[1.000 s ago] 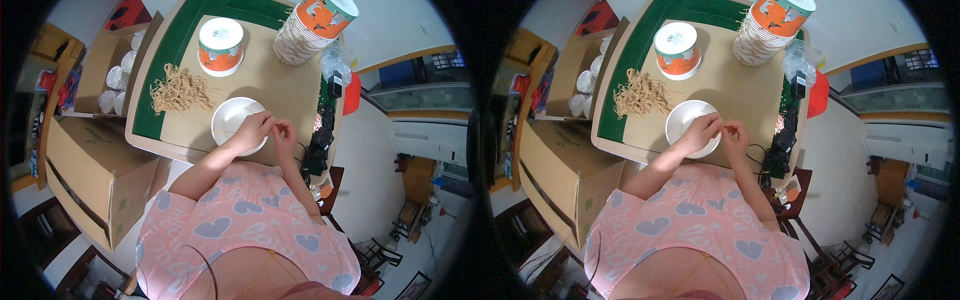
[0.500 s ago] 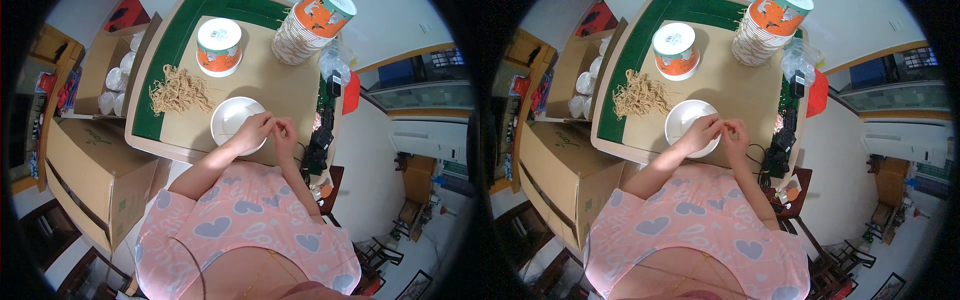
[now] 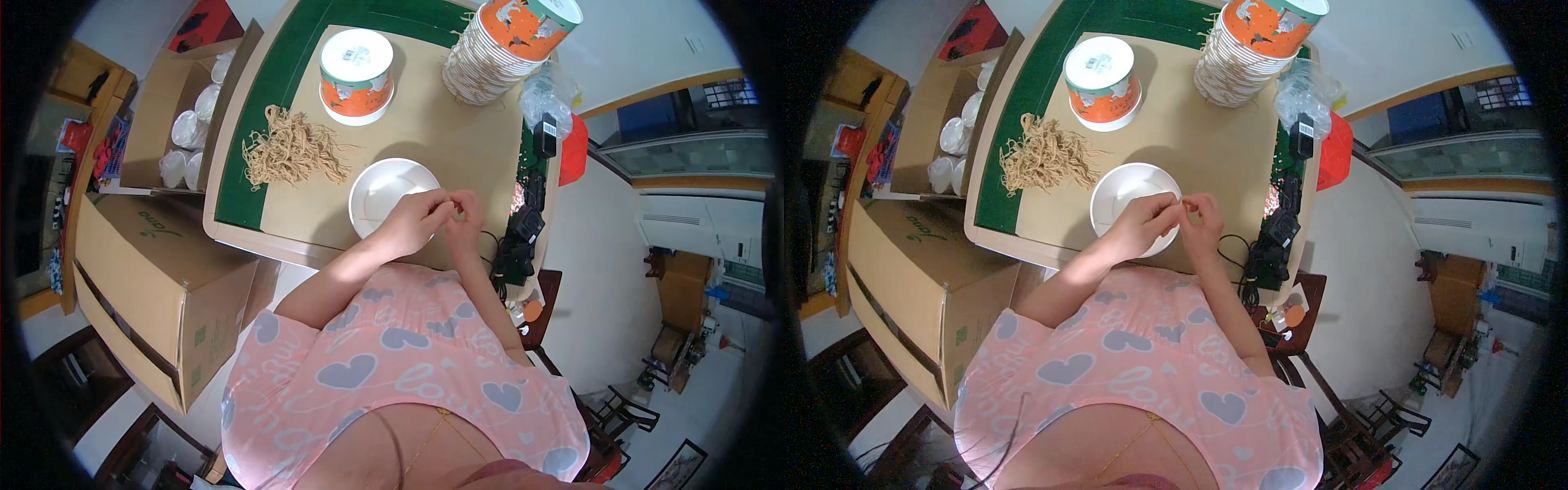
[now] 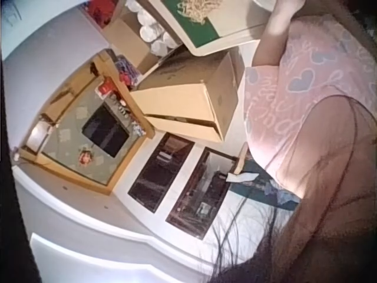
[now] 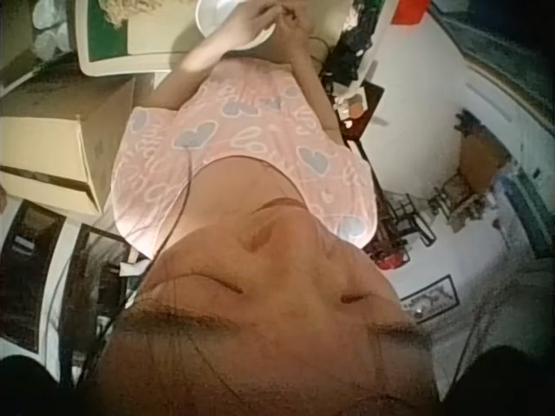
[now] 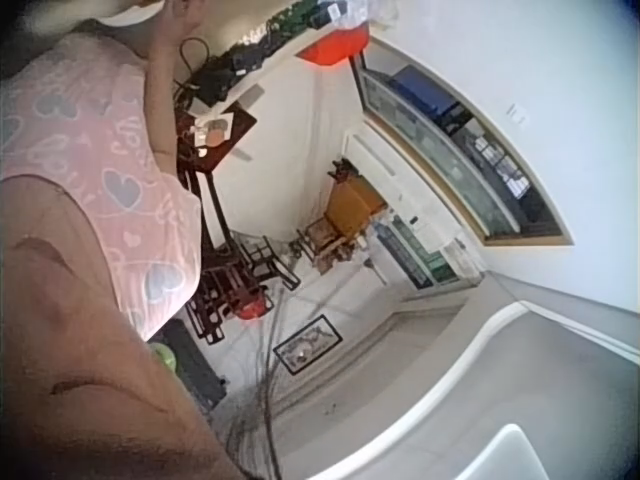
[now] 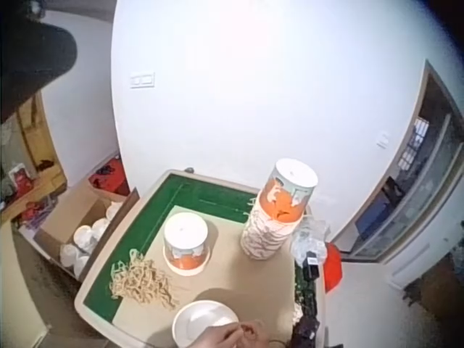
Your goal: The person is putting shredded paper into small paper cups as part of a packaging process.
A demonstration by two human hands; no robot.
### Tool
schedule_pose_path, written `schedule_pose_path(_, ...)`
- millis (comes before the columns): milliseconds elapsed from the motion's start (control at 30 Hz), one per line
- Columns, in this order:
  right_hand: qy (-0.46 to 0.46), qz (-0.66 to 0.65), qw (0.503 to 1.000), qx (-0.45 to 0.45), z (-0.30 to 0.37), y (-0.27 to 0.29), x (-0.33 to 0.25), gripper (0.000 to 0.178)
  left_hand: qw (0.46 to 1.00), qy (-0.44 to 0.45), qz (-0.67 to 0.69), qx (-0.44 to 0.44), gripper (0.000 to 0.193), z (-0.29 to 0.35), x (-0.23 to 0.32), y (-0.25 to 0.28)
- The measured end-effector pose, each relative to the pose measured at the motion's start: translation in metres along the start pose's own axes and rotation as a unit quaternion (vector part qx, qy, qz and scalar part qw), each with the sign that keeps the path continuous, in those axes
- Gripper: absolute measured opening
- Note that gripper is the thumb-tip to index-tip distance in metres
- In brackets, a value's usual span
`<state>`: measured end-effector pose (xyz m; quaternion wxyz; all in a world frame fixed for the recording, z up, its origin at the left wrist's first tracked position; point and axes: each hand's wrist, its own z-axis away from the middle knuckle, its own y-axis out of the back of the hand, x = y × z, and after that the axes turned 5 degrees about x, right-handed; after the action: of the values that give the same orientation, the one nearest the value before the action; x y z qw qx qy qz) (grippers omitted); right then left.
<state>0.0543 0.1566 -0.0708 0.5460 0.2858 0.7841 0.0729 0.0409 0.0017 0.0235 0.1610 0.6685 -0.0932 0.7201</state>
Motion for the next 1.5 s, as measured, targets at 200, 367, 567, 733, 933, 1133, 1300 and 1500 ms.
schedule_pose_path(200,-0.040,0.021,0.999,-0.021,0.003,-0.001,0.005,0.012,1.000,-0.018,-0.002,0.002,0.024,0.004,0.001,0.004)
schedule_pose_path(367,-0.005,0.011,1.000,-0.012,-0.003,0.001,-0.010,0.017,0.999,-0.011,0.018,-0.034,0.019,0.001,0.003,0.009)
schedule_pose_path(567,-0.249,-0.228,0.933,-0.123,-0.020,0.015,-0.003,0.018,0.919,-0.027,-0.356,0.169,0.020,0.001,-0.023,0.047)
schedule_pose_path(733,-0.207,-0.010,0.970,-0.130,-0.029,0.005,0.017,0.017,0.971,0.108,-0.177,0.120,0.021,-0.012,-0.084,0.079)
schedule_pose_path(933,-0.308,0.017,0.918,-0.251,-0.041,0.002,0.033,0.028,0.973,0.178,-0.128,0.068,0.023,-0.017,-0.127,0.082)
schedule_pose_path(1133,-0.441,0.065,0.792,-0.417,-0.021,0.003,0.054,0.026,0.904,0.415,-0.074,-0.078,0.037,0.006,-0.155,0.080)
schedule_pose_path(1300,-0.284,0.013,0.911,-0.299,-0.102,0.045,0.012,0.035,0.973,0.177,-0.138,0.060,0.039,-0.035,-0.044,0.081)
schedule_pose_path(1500,-0.091,0.128,0.984,-0.079,-0.264,0.105,-0.113,0.036,0.901,-0.303,-0.208,0.230,0.040,-0.138,0.110,0.093)
